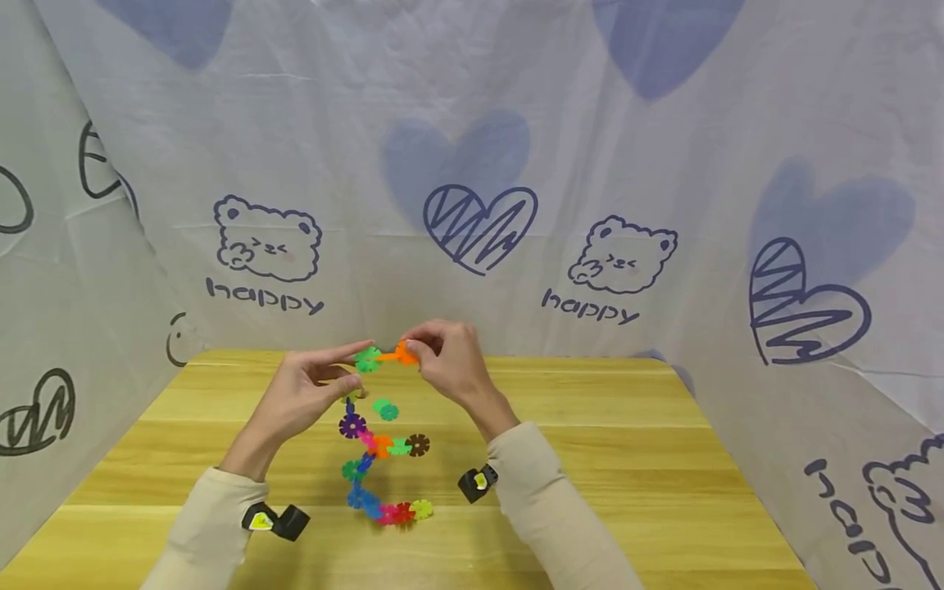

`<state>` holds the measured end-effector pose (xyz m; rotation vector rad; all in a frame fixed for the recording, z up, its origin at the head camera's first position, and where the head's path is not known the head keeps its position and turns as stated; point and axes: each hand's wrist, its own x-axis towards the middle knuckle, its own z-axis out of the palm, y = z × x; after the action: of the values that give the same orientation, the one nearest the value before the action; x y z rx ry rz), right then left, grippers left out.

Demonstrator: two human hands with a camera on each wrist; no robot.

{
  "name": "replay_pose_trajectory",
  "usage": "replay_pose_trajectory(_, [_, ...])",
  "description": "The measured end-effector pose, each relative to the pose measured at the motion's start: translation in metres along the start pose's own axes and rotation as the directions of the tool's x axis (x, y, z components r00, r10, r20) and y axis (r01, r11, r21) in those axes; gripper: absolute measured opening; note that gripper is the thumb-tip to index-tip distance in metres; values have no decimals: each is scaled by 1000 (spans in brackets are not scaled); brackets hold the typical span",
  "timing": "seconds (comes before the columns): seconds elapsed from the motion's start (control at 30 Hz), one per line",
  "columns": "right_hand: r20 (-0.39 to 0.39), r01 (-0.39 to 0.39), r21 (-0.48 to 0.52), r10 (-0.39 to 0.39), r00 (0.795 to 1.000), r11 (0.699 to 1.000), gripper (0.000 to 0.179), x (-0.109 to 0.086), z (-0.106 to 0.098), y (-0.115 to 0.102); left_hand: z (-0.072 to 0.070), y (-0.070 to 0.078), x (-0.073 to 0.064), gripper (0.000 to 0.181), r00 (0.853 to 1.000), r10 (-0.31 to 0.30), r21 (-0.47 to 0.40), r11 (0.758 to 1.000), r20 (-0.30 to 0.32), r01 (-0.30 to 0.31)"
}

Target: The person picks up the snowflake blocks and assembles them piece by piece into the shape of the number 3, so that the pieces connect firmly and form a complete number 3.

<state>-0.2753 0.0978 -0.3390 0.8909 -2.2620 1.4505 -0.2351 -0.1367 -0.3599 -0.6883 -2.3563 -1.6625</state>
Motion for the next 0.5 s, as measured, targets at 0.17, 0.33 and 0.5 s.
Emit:
replay_pose_trajectory(0.17, [-1, 6, -20, -6, 1000, 1000, 10, -1, -1, -1, 3, -4, 0, 42, 1000, -8, -9, 1000, 10, 8])
replay_pose_trajectory(0.33, [-3, 30, -107, -31, 1000, 994, 9, -1, -1, -11, 6, -9, -2, 43, 1000, -12, -36, 999, -13, 11])
replay_pose_trajectory(0.5, [-14, 19, -164, -21, 1000, 986, 9, 0, 1, -16, 8, -13, -4, 43, 999, -5, -44, 999, -38, 3])
